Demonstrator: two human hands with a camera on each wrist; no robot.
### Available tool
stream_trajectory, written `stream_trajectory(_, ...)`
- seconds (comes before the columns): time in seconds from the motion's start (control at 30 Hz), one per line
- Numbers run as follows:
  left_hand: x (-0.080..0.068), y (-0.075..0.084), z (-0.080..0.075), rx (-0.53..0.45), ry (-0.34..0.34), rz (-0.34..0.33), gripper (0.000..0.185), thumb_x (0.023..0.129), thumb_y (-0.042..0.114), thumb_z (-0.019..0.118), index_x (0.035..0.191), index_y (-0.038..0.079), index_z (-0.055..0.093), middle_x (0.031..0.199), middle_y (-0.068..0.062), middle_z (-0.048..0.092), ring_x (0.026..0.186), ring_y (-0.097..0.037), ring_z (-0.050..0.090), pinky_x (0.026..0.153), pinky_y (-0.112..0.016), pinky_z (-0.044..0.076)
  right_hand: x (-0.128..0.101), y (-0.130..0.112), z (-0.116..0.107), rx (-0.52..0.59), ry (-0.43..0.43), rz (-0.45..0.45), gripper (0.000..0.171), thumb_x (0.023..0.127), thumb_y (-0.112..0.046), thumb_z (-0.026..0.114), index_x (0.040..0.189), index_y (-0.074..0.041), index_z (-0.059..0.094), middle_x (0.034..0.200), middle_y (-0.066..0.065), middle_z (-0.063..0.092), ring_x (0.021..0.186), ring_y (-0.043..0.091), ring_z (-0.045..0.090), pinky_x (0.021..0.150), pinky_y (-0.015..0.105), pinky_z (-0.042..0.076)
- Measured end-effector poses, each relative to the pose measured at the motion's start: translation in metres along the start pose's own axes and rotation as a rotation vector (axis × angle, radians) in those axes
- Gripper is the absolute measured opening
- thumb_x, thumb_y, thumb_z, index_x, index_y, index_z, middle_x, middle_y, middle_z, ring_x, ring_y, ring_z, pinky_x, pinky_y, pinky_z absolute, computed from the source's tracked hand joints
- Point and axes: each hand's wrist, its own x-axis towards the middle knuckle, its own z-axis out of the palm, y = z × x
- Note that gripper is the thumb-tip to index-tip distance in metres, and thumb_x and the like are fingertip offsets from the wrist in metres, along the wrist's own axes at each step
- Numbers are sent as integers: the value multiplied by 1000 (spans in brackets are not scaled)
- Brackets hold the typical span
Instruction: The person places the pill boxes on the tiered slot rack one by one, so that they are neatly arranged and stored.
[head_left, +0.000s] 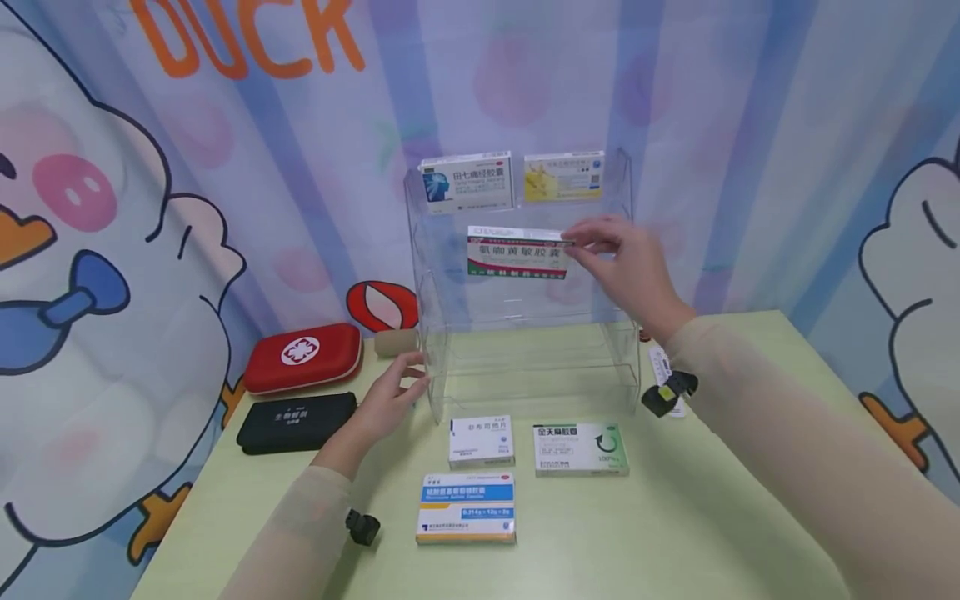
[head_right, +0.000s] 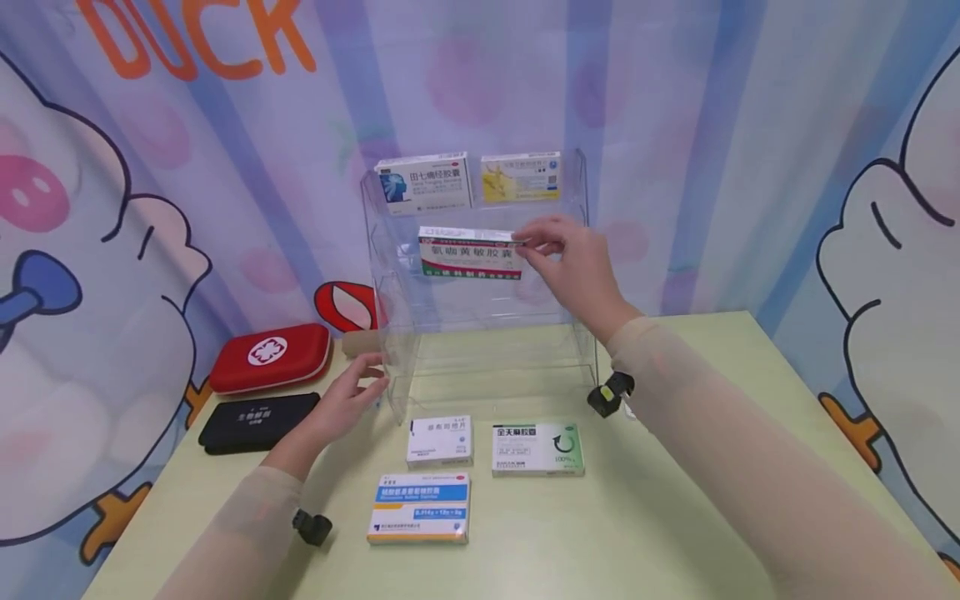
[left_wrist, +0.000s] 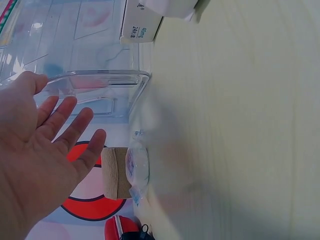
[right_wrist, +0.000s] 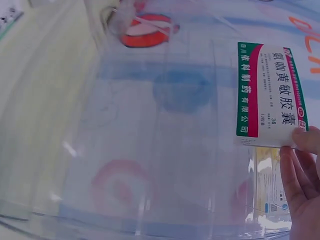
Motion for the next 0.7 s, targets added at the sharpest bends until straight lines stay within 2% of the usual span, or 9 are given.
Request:
stream_trajectory(0.17,-2,1,-2,1,-15,-9,51,106,28,59,152,21,39,154,-6,47,140,-30,48,114,-51,47,36,-4,10,32,16,8,21,94,-9,76,114,-6,74,115,8,72,99,18,71,91,31,60)
stream_trajectory(0.33,-2,3,-4,4,-11,-15,51,106,28,58,152,22,38,153,-5,47,141,-29,47,114,-51,46,60,-8,29,-9,4,48,21,97,-12,73,117,-7,73,120,8,69,104,18,69,95,29,58)
stream_trajectory(0.5,-1,2,-4,17,-7,-1,51,107,26,57,153,19,38,154,-7,47,141,-30,47,115,-51,46,70,-5,50,-28,-46,92,20,97,-12,72,117,-9,73,120,9,67,102,20,69,92,28,59)
stream_trajectory(0.7,-1,3,-3,24,-18,0,51,106,27,59,152,20,38,154,-7,47,141,-30,47,115,-51,46,69,5,65,-34,-86,141,19,97,-12,72,117,-13,73,124,5,67,104,19,69,92,28,58)
